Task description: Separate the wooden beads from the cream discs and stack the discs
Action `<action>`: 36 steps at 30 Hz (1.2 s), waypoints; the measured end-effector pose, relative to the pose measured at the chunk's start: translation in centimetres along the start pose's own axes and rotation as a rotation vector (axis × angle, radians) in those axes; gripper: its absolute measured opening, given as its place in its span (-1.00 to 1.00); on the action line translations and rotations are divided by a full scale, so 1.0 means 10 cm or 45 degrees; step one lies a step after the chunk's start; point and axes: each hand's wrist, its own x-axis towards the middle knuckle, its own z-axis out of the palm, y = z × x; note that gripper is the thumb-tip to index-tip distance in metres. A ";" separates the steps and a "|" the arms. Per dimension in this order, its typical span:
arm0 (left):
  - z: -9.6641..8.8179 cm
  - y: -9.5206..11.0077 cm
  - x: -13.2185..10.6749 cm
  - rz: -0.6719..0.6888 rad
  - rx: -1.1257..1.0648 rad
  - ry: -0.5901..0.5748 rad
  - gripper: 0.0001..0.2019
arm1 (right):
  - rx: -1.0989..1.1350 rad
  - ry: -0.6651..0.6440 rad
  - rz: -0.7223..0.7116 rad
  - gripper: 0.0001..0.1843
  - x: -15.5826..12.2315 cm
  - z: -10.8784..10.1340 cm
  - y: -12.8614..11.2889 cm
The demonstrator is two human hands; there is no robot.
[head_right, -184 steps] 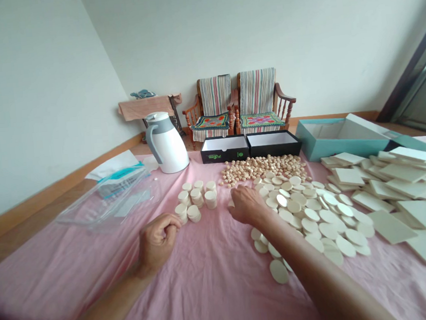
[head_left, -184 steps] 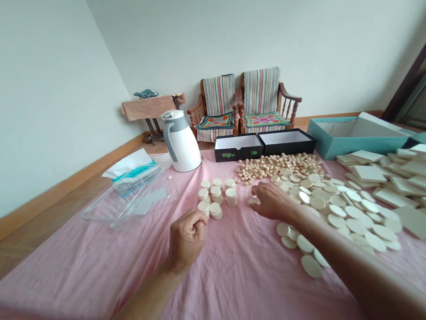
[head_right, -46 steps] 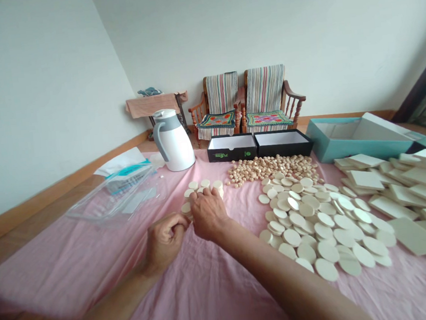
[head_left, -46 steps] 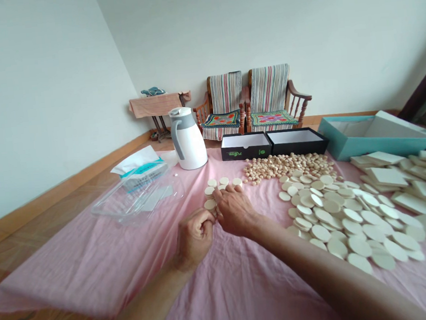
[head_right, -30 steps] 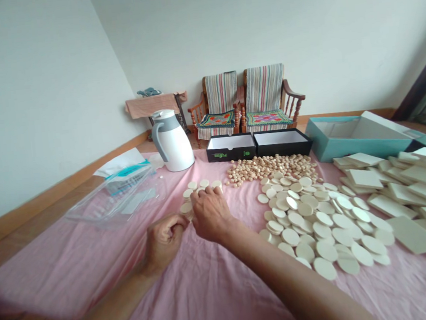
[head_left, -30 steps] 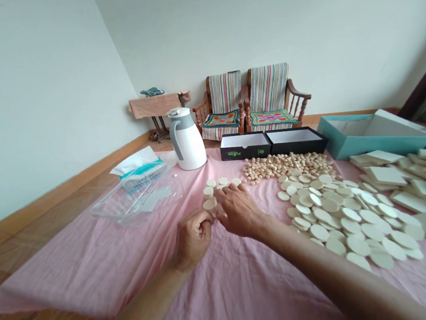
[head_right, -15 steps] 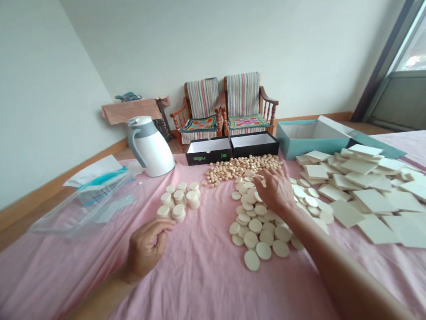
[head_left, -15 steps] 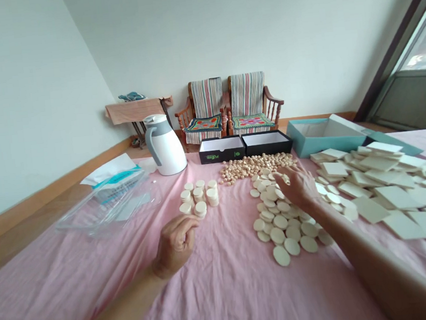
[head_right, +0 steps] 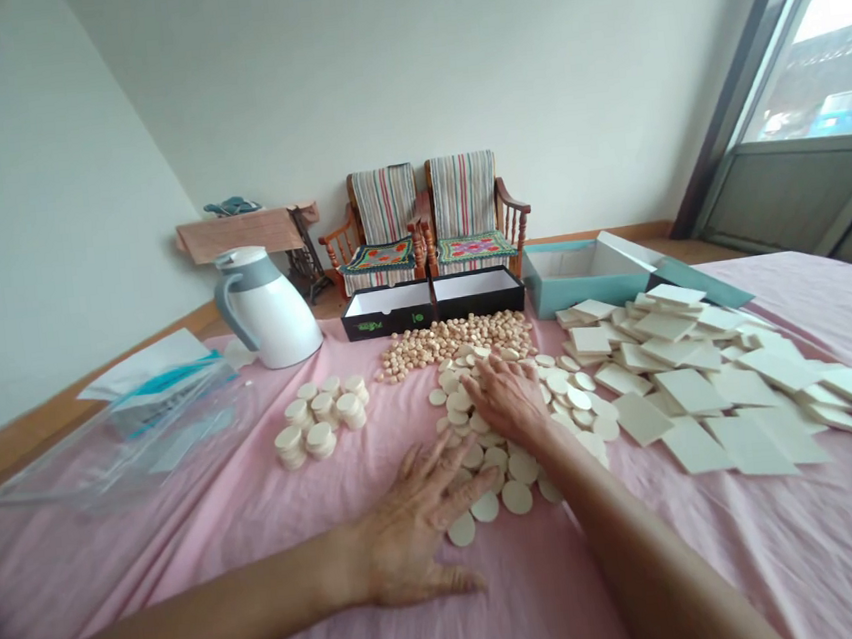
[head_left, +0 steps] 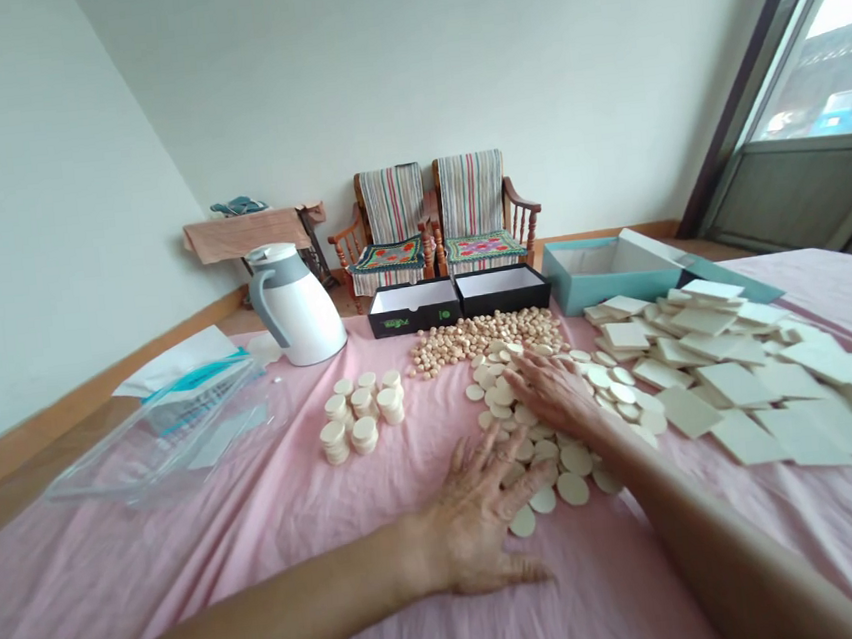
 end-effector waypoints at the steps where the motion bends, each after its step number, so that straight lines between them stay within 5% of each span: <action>1: 0.02 -0.01 0.08 0.006 0.009 0.022 -0.12 | 0.051 -0.007 -0.049 -0.43 0.00 -0.01 -0.02; 5: 0.05 -0.06 0.34 -0.014 0.044 0.141 -0.21 | 0.269 0.019 -0.099 -0.46 0.01 -0.10 -0.05; 14: -0.01 -0.30 0.80 -0.079 0.108 0.310 -0.28 | 0.279 0.262 0.193 -0.49 0.05 -0.10 0.04; 20: -0.04 -0.51 1.04 -0.089 0.067 0.592 -0.44 | 0.288 0.341 0.230 -0.48 0.06 -0.07 0.10; 24: -0.06 -0.51 0.85 -0.147 0.031 0.687 -0.51 | 0.281 0.298 0.296 -0.44 0.06 -0.08 0.11; 31: 0.00 -0.36 0.09 -0.122 0.078 0.415 -0.35 | 0.093 0.065 0.102 -0.36 -0.03 -0.08 -0.14; 36: 0.11 -0.41 -0.02 -0.169 0.118 0.354 -0.25 | -0.001 -0.014 -0.055 -0.38 -0.11 -0.03 -0.28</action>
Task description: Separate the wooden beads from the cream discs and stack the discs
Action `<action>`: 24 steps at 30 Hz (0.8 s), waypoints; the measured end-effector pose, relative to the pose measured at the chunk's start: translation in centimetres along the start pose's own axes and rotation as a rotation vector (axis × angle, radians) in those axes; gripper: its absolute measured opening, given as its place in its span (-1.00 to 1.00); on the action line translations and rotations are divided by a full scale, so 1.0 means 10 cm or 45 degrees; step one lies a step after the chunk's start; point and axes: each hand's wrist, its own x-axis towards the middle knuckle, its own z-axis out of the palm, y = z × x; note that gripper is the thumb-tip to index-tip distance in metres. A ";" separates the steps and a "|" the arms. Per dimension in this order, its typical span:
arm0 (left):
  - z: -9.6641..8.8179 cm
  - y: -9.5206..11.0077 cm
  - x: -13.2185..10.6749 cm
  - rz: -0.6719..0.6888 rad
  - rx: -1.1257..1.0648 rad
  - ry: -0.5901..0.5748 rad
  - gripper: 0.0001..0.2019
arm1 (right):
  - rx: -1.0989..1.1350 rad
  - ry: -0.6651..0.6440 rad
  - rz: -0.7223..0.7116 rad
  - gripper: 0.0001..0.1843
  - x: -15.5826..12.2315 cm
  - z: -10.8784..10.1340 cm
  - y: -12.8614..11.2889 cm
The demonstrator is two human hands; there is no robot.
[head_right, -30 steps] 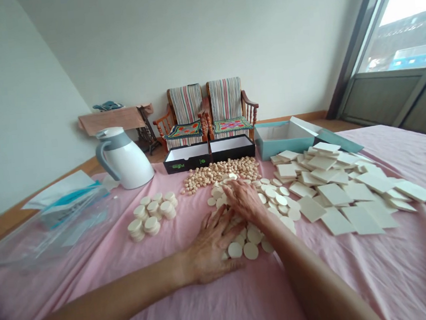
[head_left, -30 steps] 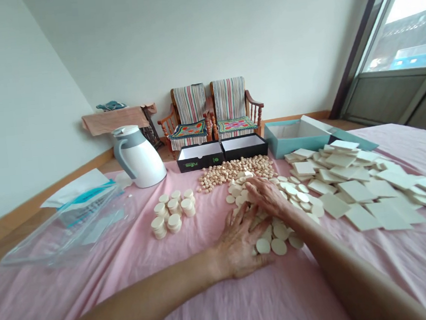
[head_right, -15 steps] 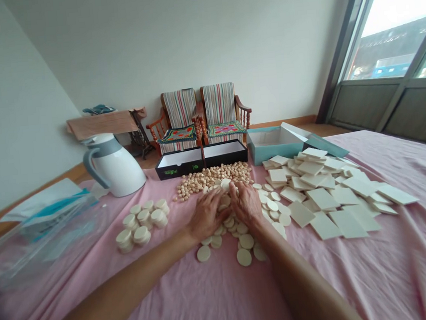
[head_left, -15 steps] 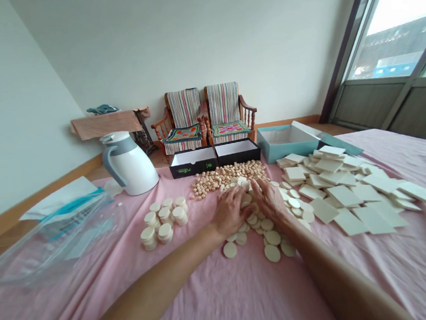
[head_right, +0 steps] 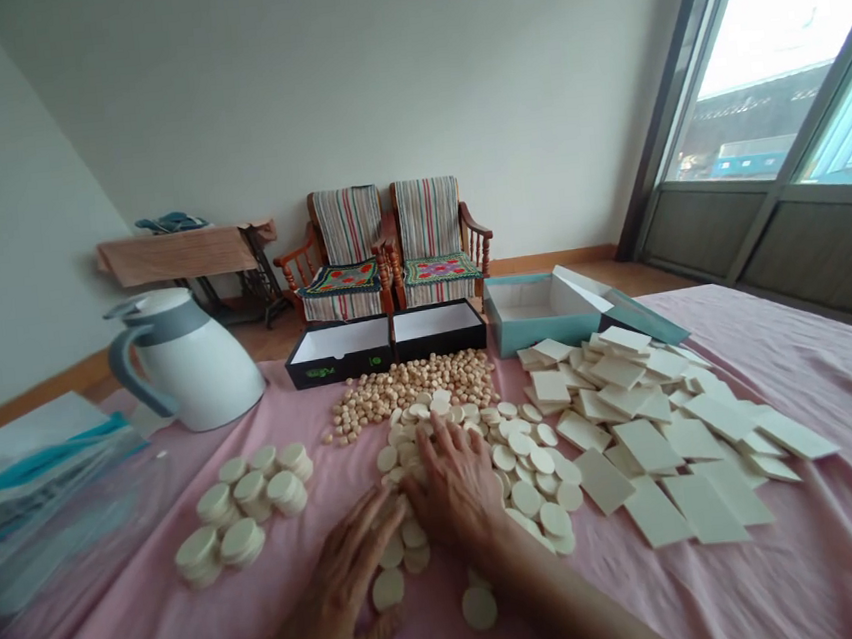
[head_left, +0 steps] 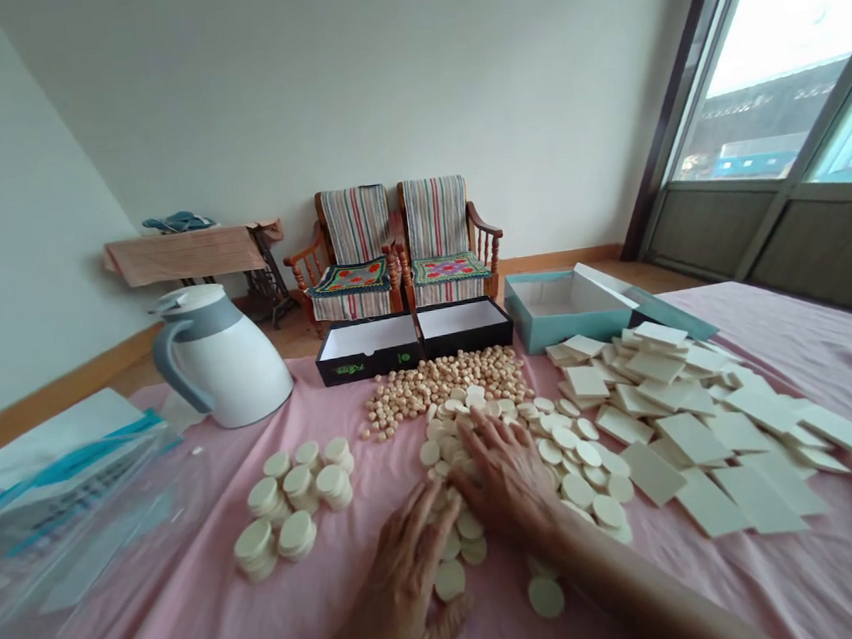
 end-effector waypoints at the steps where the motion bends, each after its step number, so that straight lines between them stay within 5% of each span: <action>1: 0.01 -0.01 0.00 0.011 0.001 -0.015 -0.23 | -0.010 -0.002 -0.003 -0.41 -0.01 0.01 0.00; 11: -0.07 0.07 0.00 -0.001 -0.117 -0.061 -0.26 | -0.079 -0.003 -0.044 -0.50 -0.07 0.05 0.06; 24: -0.05 0.16 0.07 0.052 -0.044 -0.003 -0.57 | -0.046 0.053 -0.059 -0.51 -0.11 0.07 0.10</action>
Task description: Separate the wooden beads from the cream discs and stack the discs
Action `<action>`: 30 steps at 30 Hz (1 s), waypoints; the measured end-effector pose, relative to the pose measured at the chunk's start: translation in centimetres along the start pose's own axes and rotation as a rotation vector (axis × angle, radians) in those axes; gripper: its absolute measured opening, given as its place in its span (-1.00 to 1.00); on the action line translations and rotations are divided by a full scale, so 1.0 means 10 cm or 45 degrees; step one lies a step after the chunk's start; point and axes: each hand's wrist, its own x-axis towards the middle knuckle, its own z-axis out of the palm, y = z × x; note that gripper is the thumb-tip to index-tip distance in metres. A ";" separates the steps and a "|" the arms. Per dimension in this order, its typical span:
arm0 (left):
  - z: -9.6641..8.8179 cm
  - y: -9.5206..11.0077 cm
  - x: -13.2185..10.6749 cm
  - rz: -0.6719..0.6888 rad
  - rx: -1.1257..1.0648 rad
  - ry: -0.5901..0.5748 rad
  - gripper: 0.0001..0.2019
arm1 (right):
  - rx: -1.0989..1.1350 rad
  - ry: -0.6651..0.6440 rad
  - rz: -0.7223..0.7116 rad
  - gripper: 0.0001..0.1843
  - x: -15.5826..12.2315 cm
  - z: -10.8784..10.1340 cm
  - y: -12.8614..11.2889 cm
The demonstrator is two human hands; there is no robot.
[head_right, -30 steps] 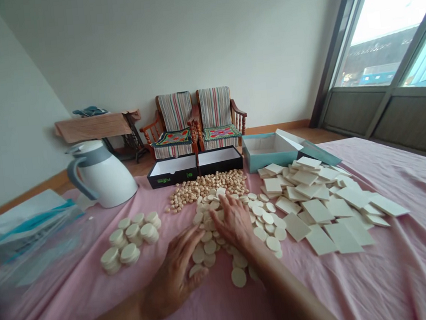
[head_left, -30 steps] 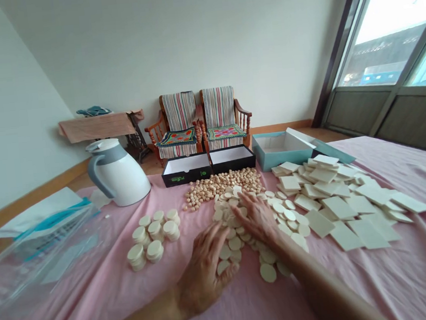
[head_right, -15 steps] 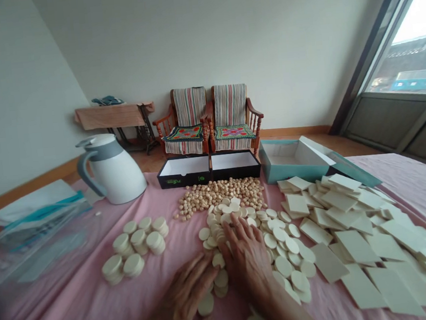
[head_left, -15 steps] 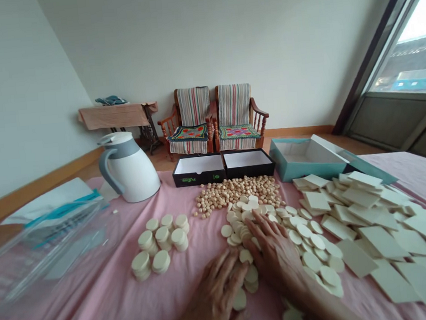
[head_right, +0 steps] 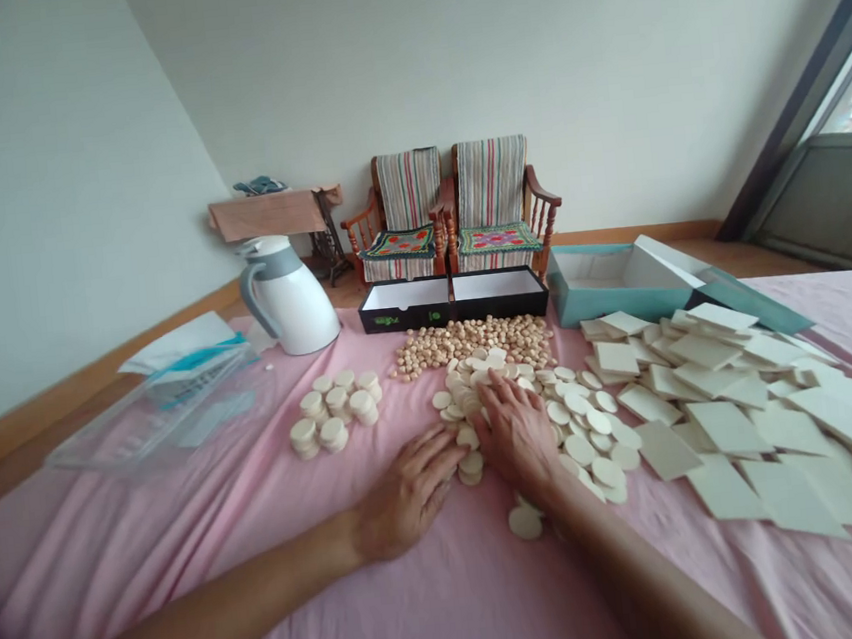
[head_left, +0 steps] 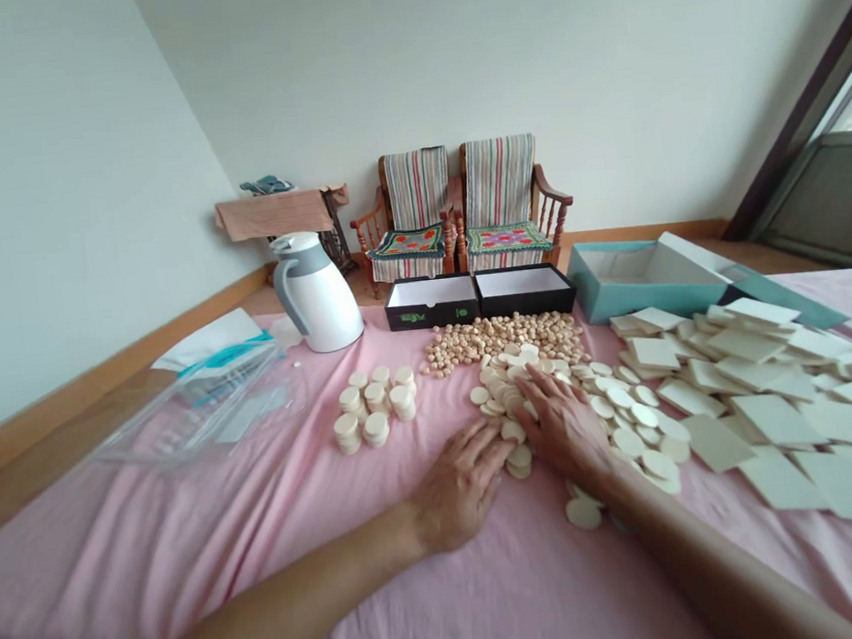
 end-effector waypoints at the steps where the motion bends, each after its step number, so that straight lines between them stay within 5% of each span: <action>1: 0.01 0.00 0.00 0.004 0.005 0.009 -0.57 | -0.001 0.001 0.002 -0.51 0.00 0.01 0.01; 12: 0.08 -0.03 -0.01 -0.118 -0.143 0.163 -0.33 | 0.028 -0.006 0.063 -0.56 0.02 -0.06 0.00; 20: 0.09 -0.08 -0.01 -0.182 -0.264 0.181 -0.33 | 0.062 0.123 0.217 -0.66 0.06 -0.16 0.13; 23: 0.09 -0.10 -0.01 -0.138 -0.303 0.182 -0.36 | 0.133 0.143 0.139 -0.65 0.22 -0.18 0.11; 30: 0.02 -0.09 -0.02 -0.139 -0.303 0.230 -0.47 | 0.094 -0.137 -0.020 -0.70 0.84 -0.04 -0.24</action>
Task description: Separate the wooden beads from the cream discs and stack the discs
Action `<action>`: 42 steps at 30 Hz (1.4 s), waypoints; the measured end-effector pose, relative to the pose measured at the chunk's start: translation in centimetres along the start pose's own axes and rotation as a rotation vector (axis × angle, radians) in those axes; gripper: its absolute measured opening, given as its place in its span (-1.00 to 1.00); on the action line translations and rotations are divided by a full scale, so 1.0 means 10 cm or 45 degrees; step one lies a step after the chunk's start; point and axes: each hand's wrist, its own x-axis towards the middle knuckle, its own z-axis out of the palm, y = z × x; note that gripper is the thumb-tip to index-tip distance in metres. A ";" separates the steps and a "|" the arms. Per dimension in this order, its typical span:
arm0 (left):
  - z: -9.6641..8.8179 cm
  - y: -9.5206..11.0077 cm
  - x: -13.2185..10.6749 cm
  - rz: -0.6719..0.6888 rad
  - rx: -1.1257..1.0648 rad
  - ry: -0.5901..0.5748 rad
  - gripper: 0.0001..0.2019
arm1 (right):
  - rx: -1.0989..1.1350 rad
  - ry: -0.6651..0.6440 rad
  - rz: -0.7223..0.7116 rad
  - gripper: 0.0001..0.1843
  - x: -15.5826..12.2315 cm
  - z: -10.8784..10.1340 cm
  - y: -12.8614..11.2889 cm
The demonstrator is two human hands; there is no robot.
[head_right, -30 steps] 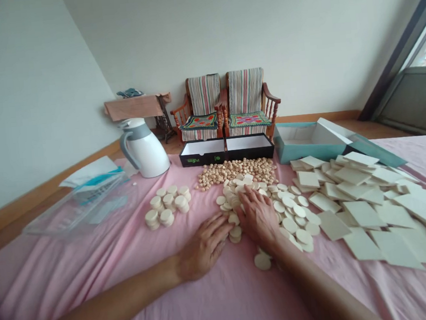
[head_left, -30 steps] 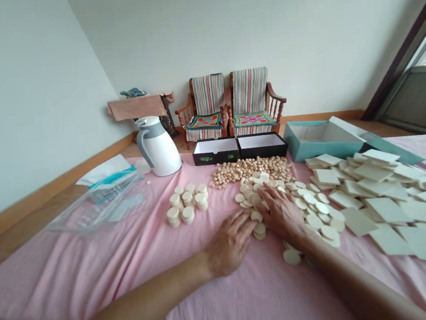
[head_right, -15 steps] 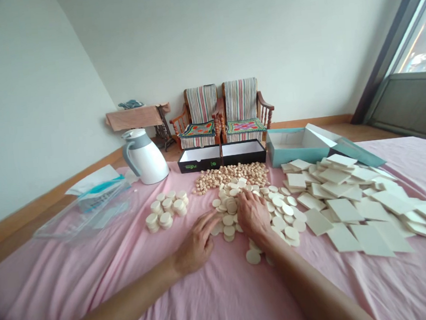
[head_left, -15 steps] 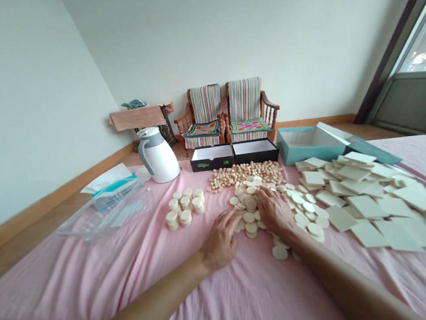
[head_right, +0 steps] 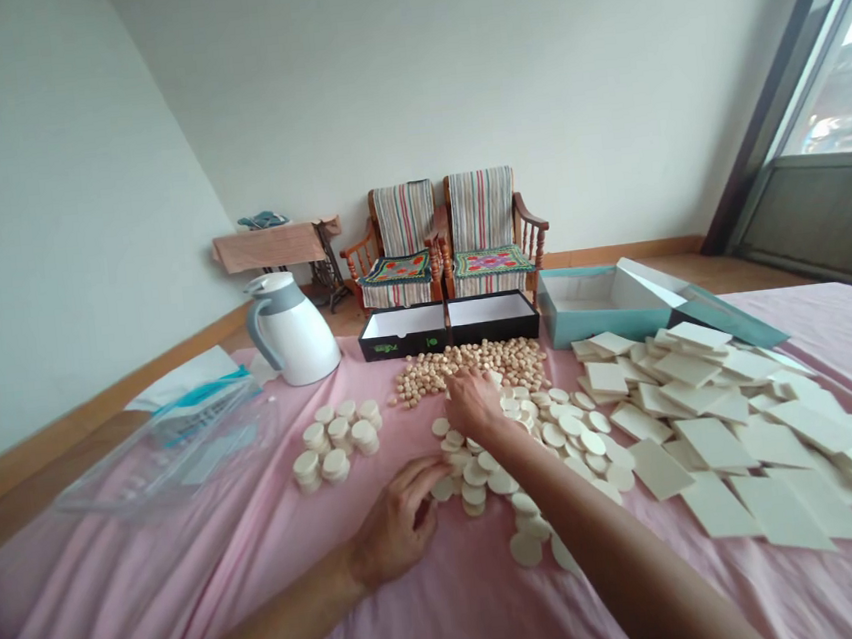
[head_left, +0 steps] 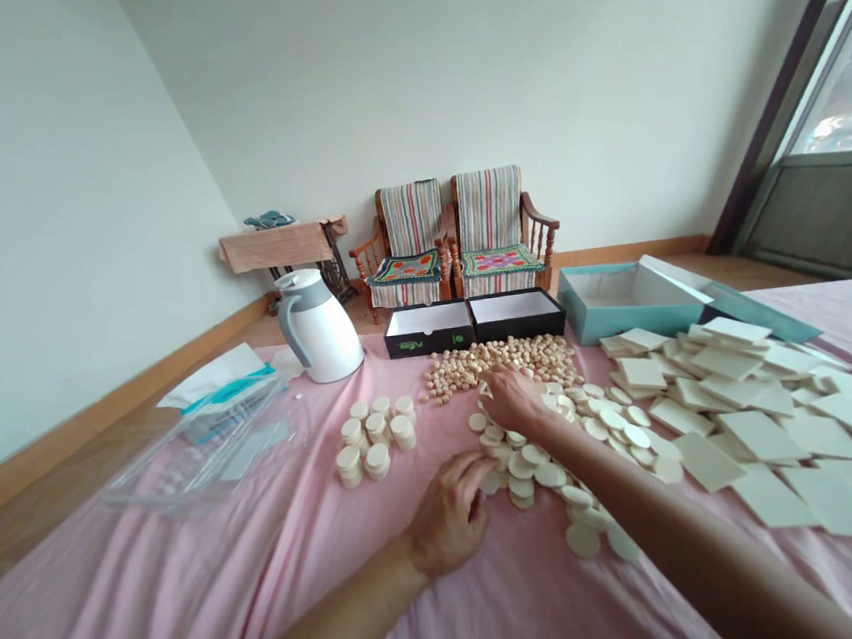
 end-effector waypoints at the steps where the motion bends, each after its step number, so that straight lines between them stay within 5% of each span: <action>1: -0.01 0.00 0.00 -0.019 0.022 0.023 -0.51 | -0.013 -0.004 0.010 -0.72 0.07 0.04 -0.04; 9: -0.04 -0.07 -0.02 -0.243 0.177 0.126 -0.79 | 0.023 -0.027 0.021 -0.75 0.25 0.19 -0.06; 21: -0.10 -0.14 -0.01 -0.328 0.204 0.036 -0.81 | 0.405 -0.125 -0.492 -0.75 0.20 0.43 -0.47; 31: -0.17 -0.11 0.01 -0.238 0.343 -0.090 -0.83 | 0.209 -0.165 -0.324 -0.73 0.16 0.02 -0.02; 42: -0.21 -0.11 -0.01 -0.258 0.381 -0.138 -0.83 | -0.010 -0.257 -0.363 -0.78 0.02 -0.04 -0.26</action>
